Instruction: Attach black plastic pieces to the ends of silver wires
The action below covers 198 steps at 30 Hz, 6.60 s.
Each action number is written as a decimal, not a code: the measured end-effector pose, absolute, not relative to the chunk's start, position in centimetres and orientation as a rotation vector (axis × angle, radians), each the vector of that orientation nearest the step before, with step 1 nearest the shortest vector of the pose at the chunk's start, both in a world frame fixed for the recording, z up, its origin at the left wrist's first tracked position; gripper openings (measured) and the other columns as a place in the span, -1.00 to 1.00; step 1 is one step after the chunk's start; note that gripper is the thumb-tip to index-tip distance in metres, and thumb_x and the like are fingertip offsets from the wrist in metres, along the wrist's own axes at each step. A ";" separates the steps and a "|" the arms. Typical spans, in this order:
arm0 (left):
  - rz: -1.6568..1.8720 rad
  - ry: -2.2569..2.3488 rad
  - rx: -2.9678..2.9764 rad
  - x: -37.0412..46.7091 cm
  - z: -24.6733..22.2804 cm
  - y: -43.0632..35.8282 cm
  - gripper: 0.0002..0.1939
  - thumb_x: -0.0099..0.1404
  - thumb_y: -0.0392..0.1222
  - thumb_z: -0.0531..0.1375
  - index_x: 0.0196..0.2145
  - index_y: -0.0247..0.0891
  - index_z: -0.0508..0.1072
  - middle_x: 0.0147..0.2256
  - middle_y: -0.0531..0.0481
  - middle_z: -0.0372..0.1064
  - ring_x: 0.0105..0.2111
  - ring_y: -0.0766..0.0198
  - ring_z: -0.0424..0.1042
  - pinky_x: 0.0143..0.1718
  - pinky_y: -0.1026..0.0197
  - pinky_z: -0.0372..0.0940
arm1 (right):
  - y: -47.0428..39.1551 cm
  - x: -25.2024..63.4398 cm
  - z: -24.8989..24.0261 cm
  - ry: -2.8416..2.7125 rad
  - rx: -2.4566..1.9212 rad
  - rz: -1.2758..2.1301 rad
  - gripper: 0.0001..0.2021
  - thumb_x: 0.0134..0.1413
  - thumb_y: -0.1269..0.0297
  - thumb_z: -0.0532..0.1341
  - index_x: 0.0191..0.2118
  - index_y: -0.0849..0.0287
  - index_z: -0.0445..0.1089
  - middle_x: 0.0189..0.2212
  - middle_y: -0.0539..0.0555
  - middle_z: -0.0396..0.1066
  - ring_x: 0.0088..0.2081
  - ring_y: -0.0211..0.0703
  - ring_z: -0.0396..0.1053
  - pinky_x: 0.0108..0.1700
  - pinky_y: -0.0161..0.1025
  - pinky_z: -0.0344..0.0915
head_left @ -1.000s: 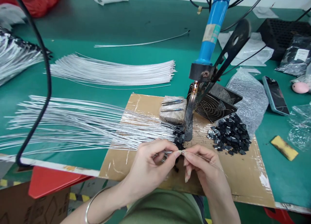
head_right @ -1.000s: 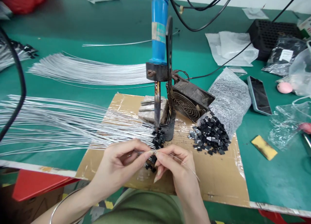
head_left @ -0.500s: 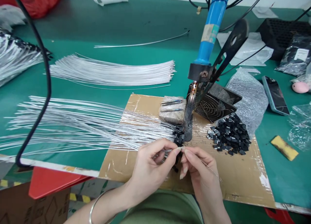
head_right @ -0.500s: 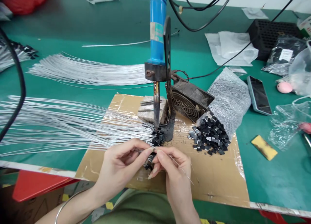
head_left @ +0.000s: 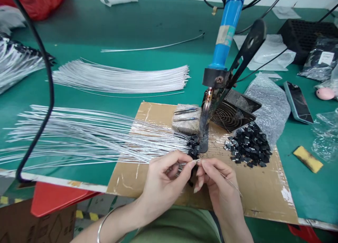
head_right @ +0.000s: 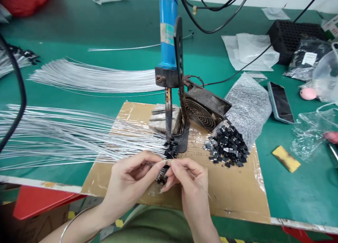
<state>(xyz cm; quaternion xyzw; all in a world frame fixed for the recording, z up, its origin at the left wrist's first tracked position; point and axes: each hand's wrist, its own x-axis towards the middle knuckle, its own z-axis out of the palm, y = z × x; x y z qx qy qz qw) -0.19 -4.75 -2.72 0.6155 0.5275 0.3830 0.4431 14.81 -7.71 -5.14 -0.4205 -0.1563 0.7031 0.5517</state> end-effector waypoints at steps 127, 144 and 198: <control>0.769 1.329 1.190 0.1 -0.3 1.0 -0.88 0.15 -0.20 0.34 -0.51 -0.26 0.55 -0.48 0.04 0.52 -0.50 0.34 0.31 -0.44 0.25 0.15 | -6.0 15.2 -2.9 -1.074 -1.381 0.871 -0.81 0.23 0.46 0.31 -0.39 0.08 0.38 -0.03 0.10 0.67 0.03 -0.09 0.64 0.07 -0.24 0.56; 0.802 1.316 1.195 0.0 -0.2 0.9 -0.88 0.17 -0.20 0.34 -0.49 -0.25 0.56 -0.41 0.00 0.58 -0.44 0.28 0.40 -0.42 0.22 0.17 | -5.9 15.1 -2.6 -1.061 -1.364 0.863 -0.80 0.22 0.47 0.31 -0.40 0.07 0.40 -0.05 0.04 0.68 0.01 -0.15 0.64 0.08 -0.29 0.55; 0.787 1.369 1.227 0.1 0.1 0.5 -0.89 0.13 -0.17 0.34 -0.48 -0.24 0.56 -0.38 -0.09 0.60 -0.37 0.16 0.51 -0.37 0.17 0.28 | -6.0 14.3 -2.6 -1.075 -1.416 0.763 -0.81 0.24 0.38 0.33 -0.40 0.09 0.38 -0.08 0.14 0.68 -0.04 -0.05 0.65 -0.02 -0.18 0.53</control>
